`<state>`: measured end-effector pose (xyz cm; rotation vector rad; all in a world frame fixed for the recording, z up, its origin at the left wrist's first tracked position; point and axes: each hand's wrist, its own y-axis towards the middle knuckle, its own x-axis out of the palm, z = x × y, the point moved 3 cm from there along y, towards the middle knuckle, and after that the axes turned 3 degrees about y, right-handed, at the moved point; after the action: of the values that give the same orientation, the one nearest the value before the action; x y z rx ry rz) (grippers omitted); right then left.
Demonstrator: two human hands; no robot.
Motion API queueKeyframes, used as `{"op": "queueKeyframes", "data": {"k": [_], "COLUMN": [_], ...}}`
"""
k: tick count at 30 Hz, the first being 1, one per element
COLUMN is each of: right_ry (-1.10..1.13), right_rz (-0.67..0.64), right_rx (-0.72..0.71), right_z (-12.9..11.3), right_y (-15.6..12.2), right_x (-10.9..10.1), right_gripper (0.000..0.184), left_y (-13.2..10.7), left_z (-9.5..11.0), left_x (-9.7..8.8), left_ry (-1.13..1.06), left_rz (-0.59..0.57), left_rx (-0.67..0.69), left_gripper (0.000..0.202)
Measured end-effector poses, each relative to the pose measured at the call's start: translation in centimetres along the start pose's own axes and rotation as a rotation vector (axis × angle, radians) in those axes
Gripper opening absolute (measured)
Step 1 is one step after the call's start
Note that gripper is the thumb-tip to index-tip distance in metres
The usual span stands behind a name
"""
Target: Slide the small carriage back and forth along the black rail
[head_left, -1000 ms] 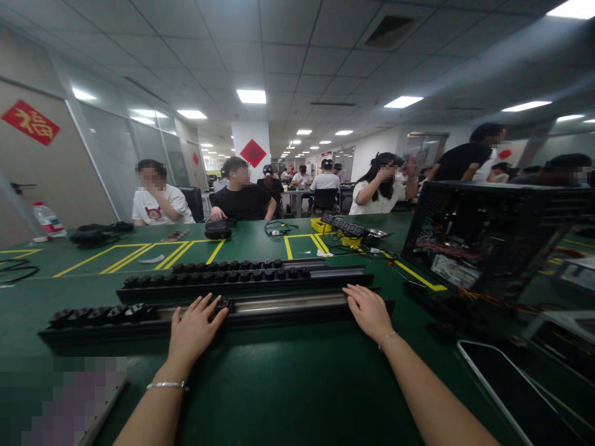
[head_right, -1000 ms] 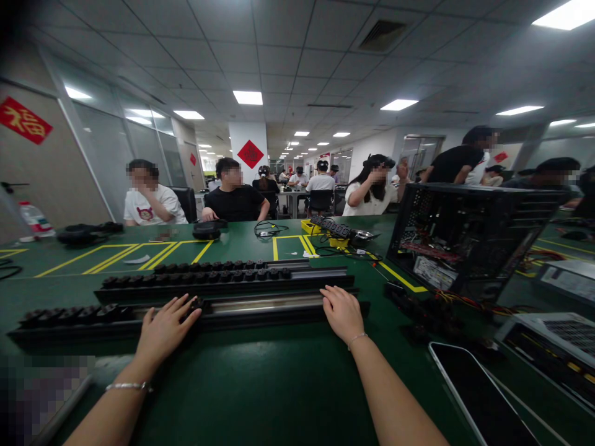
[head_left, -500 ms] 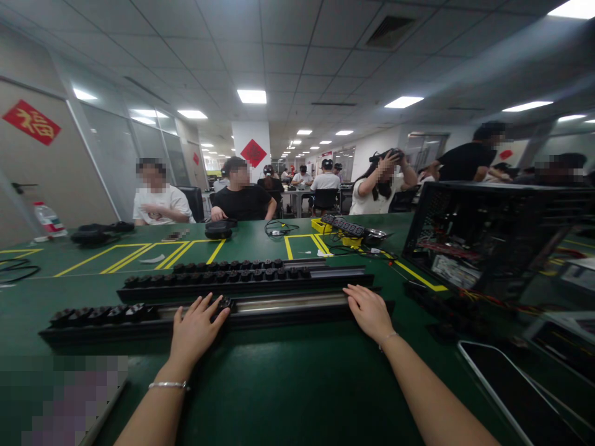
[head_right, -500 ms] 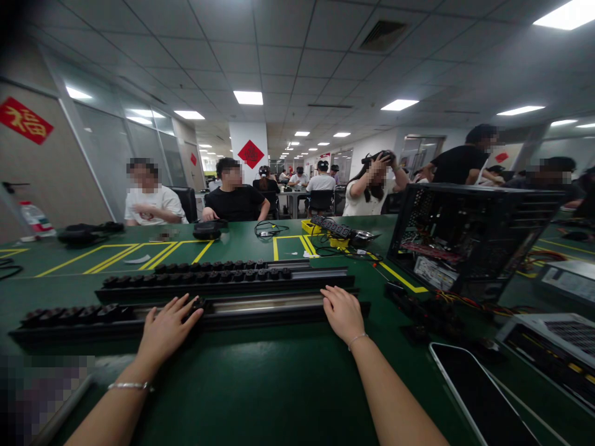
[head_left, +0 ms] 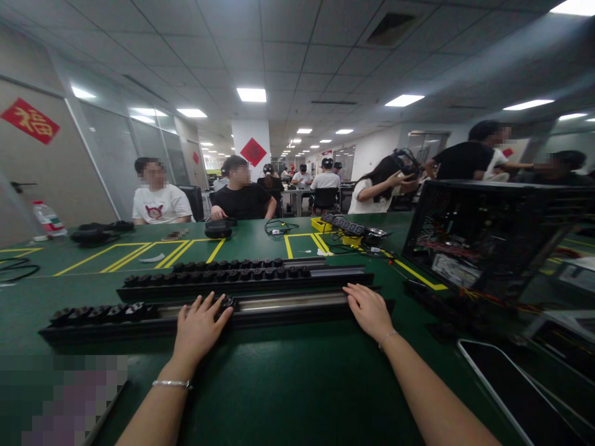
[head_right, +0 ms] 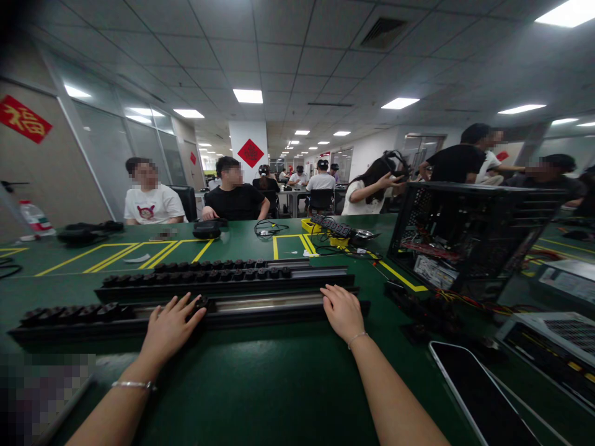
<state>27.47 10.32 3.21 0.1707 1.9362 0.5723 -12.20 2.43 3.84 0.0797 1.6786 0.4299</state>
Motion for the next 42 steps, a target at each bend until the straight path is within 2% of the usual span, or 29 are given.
{"op": "queueKeyframes", "data": {"k": [26,42], "right_ry": [-0.001,-0.010], "right_rz": [0.000,-0.016], "right_rx": [-0.011,-0.005], "right_z": [0.0,-0.2], "right_y": [0.0,0.1], "right_x": [0.0,-0.1], "right_gripper": [0.038,0.039], "left_y": [0.0,0.0], "left_z": [0.5,1.2], "left_x": [0.7,0.3], "left_ry": [-0.025,-0.037], "left_rz": [0.021,-0.004], "left_rx": [0.024,0.028], "left_gripper": [0.055,0.056]}}
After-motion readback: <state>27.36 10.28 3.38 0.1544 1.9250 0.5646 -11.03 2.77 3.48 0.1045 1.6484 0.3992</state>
